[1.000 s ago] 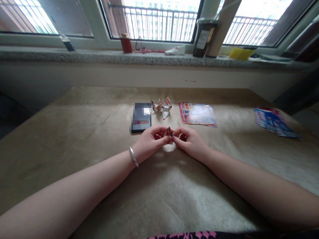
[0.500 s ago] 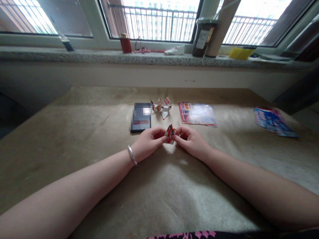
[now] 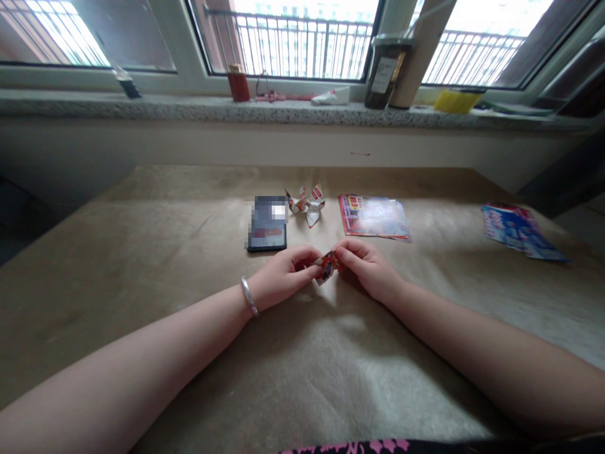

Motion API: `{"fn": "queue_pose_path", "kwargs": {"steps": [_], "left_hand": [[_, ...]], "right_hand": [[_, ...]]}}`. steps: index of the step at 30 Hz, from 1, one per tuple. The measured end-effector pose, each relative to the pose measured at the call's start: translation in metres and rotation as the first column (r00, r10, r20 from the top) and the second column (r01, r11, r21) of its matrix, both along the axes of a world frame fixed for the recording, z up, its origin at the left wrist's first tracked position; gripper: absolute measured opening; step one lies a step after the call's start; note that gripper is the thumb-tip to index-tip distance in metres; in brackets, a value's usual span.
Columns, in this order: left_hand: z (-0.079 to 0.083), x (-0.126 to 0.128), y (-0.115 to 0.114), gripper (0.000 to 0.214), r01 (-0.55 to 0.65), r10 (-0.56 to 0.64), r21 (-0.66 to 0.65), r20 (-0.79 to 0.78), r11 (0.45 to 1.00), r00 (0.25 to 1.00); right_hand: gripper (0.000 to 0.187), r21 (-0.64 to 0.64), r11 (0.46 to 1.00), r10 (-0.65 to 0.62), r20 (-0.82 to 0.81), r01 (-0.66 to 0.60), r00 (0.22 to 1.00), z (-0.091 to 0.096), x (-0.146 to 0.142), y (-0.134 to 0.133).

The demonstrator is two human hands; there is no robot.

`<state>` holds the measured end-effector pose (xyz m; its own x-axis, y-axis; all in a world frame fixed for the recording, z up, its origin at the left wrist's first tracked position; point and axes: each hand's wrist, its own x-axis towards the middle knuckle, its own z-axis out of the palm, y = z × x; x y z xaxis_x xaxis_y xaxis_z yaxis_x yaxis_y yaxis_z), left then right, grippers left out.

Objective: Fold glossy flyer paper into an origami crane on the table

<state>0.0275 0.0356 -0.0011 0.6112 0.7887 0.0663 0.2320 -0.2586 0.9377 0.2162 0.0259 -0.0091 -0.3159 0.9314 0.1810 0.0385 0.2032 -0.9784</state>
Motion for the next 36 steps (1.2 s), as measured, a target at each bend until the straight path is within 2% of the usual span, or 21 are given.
{"fn": "queue_pose_path", "kwargs": {"steps": [7, 12, 15, 17, 20, 24, 29, 36], "left_hand": [[-0.0030, 0.0011, 0.0012, 0.017, -0.015, 0.014, 0.024, 0.030, 1.000, 0.999], [-0.0075, 0.0025, 0.0000, 0.022, -0.158, 0.158, 0.002, 0.047, 0.987, 0.986], [-0.0074, 0.0019, -0.0001, 0.020, -0.233, 0.234, 0.158, 0.016, 0.959, 0.972], [-0.0060, 0.0010, 0.0001, 0.017, -0.264, 0.274, 0.295, 0.006, 0.918, 0.962], [-0.0039, 0.0003, 0.0004, 0.013, -0.272, 0.311, 0.381, -0.044, 0.884, 0.949], [-0.0038, 0.0013, 0.0001, 0.009, -0.245, 0.278, 0.306, -0.068, 0.920, 0.958], [-0.0055, 0.0032, -0.0010, 0.013, -0.242, 0.244, 0.159, 0.007, 0.957, 0.970], [-0.0096, 0.0026, -0.0013, 0.018, -0.214, 0.204, 0.063, 0.141, 0.975, 0.969]], "right_hand": [[0.028, -0.070, 0.997, -0.022, -0.022, 0.021, 1.000, 0.0005, -0.0036, -0.0007], [0.023, -0.110, 0.993, -0.037, -0.016, 0.035, 0.999, 0.0040, -0.0047, -0.0027], [0.022, -0.127, 0.991, -0.040, -0.020, 0.037, 0.999, 0.0046, -0.0056, -0.0030], [0.021, -0.131, 0.990, -0.051, -0.020, 0.048, 0.998, 0.0038, -0.0063, -0.0031], [0.021, -0.132, 0.987, -0.095, -0.034, 0.090, 0.995, 0.0021, -0.0074, -0.0039], [0.024, -0.150, 0.983, -0.121, -0.095, 0.105, 0.988, 0.0009, -0.0090, -0.0049], [0.023, -0.121, 0.981, -0.165, -0.127, 0.149, 0.978, -0.0009, -0.0089, -0.0036], [0.015, -0.031, 0.979, -0.206, -0.092, 0.204, 0.974, -0.0024, -0.0067, -0.0017]]}}
